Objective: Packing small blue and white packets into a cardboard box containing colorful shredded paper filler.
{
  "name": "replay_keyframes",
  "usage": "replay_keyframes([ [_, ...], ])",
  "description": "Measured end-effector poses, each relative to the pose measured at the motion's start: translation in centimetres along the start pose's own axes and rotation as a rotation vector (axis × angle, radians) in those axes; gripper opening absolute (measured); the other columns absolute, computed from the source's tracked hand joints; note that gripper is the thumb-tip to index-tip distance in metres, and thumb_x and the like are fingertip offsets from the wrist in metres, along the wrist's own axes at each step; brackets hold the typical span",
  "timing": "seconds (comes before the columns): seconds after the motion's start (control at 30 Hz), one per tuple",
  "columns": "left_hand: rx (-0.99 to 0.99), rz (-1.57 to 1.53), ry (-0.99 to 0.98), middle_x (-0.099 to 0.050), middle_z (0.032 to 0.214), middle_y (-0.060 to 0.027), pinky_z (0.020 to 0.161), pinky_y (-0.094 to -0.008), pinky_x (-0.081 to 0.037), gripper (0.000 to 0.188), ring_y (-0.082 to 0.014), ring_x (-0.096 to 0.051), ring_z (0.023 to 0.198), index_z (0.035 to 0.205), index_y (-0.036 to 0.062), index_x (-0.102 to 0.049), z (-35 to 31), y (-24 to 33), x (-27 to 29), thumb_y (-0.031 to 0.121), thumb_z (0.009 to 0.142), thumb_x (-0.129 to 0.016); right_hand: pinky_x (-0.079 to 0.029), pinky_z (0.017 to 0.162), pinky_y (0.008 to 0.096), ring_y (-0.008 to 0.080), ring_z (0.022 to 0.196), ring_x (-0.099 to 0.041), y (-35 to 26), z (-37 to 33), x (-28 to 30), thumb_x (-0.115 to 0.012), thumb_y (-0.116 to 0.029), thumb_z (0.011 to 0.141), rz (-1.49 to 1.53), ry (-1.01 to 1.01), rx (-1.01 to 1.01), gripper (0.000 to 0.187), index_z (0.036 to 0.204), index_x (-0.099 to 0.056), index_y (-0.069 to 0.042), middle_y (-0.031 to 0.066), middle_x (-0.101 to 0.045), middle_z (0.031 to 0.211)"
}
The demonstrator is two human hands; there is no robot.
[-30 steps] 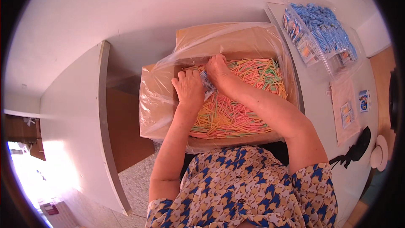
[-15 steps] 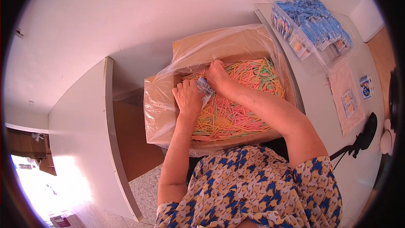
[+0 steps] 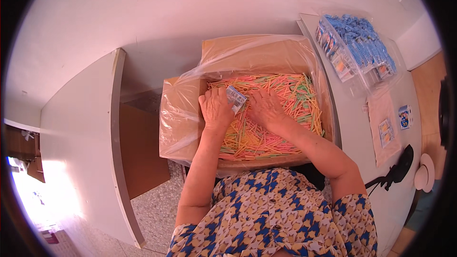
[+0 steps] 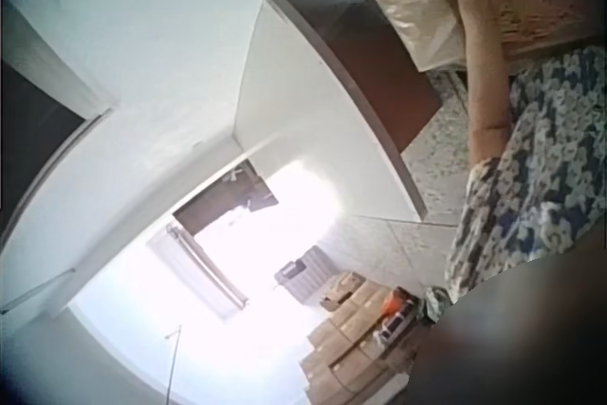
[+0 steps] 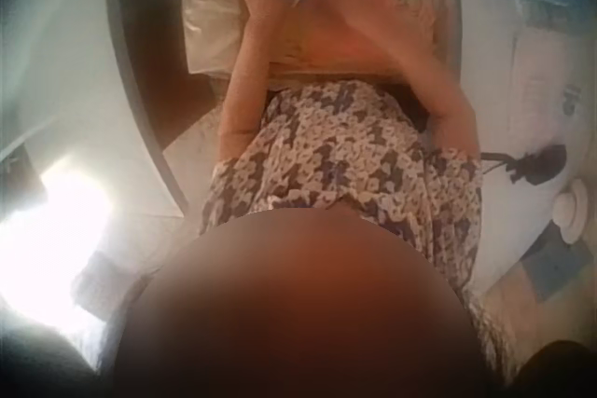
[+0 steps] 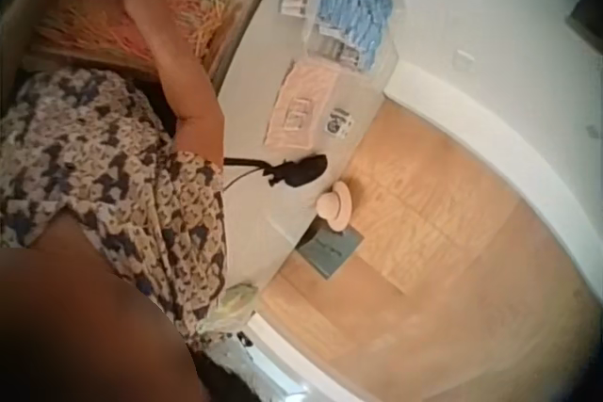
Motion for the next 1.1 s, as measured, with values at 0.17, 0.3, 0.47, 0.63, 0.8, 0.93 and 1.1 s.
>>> replay_keyframes([
  [0.17,0.030,-0.040,-0.006,-0.061,0.094,-0.0095,0.083,-0.0427,-0.035,0.041,-0.0292,-0.055,0.094,0.102,0.0082,-0.055,-0.2,-0.7,-0.5,0.014,0.068,-0.076,-0.046,0.080,0.0412,0.0273,0.103,-0.052,1.3,-0.9,1.8,-0.073,-0.025,0.075,0.064,0.166,0.081,0.034,0.098,-0.061,-0.003,0.0096,-0.057,0.100],
  [0.3,0.030,-0.033,0.000,-0.061,0.096,-0.0095,0.084,-0.0429,-0.035,0.041,-0.0289,-0.055,0.095,0.103,0.0084,-0.056,-0.2,-0.9,-0.2,0.011,0.067,-0.075,-0.047,0.079,0.0394,0.0275,0.097,-0.055,1.2,-3.9,2.2,-0.073,-0.023,0.074,0.106,-0.015,0.223,0.032,0.094,-0.061,-0.003,0.0103,-0.058,0.097],
  [0.47,0.007,-0.045,0.069,-0.060,0.102,-0.0071,0.085,-0.0429,-0.035,0.039,-0.0290,-0.054,0.098,0.102,0.0098,-0.059,0.1,-0.7,0.3,0.009,0.067,-0.075,-0.046,0.081,0.0378,0.0265,0.094,-0.055,-2.0,-9.0,0.9,-0.072,-0.023,0.075,0.185,-0.178,0.379,0.027,0.090,-0.061,-0.003,0.0099,-0.058,0.093],
  [0.63,0.032,-0.083,0.080,-0.062,0.099,-0.0069,0.085,-0.0424,-0.035,0.039,-0.0289,-0.055,0.096,0.101,0.0096,-0.060,0.1,-0.6,0.4,0.010,0.065,-0.077,-0.042,0.086,0.0373,0.0230,0.097,-0.054,-3.6,-10.0,0.1,-0.063,-0.019,0.078,0.002,-0.147,0.386,0.020,0.092,-0.061,-0.005,0.0089,-0.058,0.094],
  [0.8,0.039,-0.125,0.114,-0.064,0.093,-0.0072,0.085,-0.0423,-0.035,0.038,-0.0287,-0.056,0.093,0.099,0.0096,-0.060,-0.2,-0.8,0.5,0.011,0.065,-0.078,-0.039,0.089,0.0388,0.0220,0.099,-0.052,-3.7,-10.5,-0.3,-0.055,-0.014,0.079,-0.049,-0.188,0.435,0.019,0.095,-0.062,-0.005,0.0077,-0.058,0.096],
  [0.93,0.024,-0.156,0.108,-0.064,0.090,-0.0070,0.083,-0.0420,-0.035,0.032,-0.0286,-0.056,0.090,0.092,0.0091,-0.058,-0.1,-0.5,0.7,0.011,0.066,-0.077,-0.038,0.092,0.0421,0.0235,0.102,-0.051,-2.8,-10.9,-0.6,-0.057,-0.019,0.082,-0.044,-0.214,0.416,0.015,0.090,-0.059,-0.006,0.0076,-0.057,0.097],
  [1.1,0.018,-0.188,0.144,-0.063,0.085,-0.0068,0.079,-0.0419,-0.035,0.025,-0.0285,-0.056,0.086,0.085,0.0087,-0.055,0.1,-0.4,1.6,0.007,0.068,-0.073,-0.042,0.086,0.0411,0.0263,0.092,-0.055,-1.1,-9.9,1.5,-0.057,-0.016,0.081,0.073,-0.078,0.337,0.011,0.087,-0.057,-0.006,0.0083,-0.058,0.090],
])
Point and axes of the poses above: each hand's wrist, its own z-axis towards the middle knuckle, its own x-axis out of the back of the hand, y = z × x, the point moved 10 cm from there along z, towards the middle knuckle
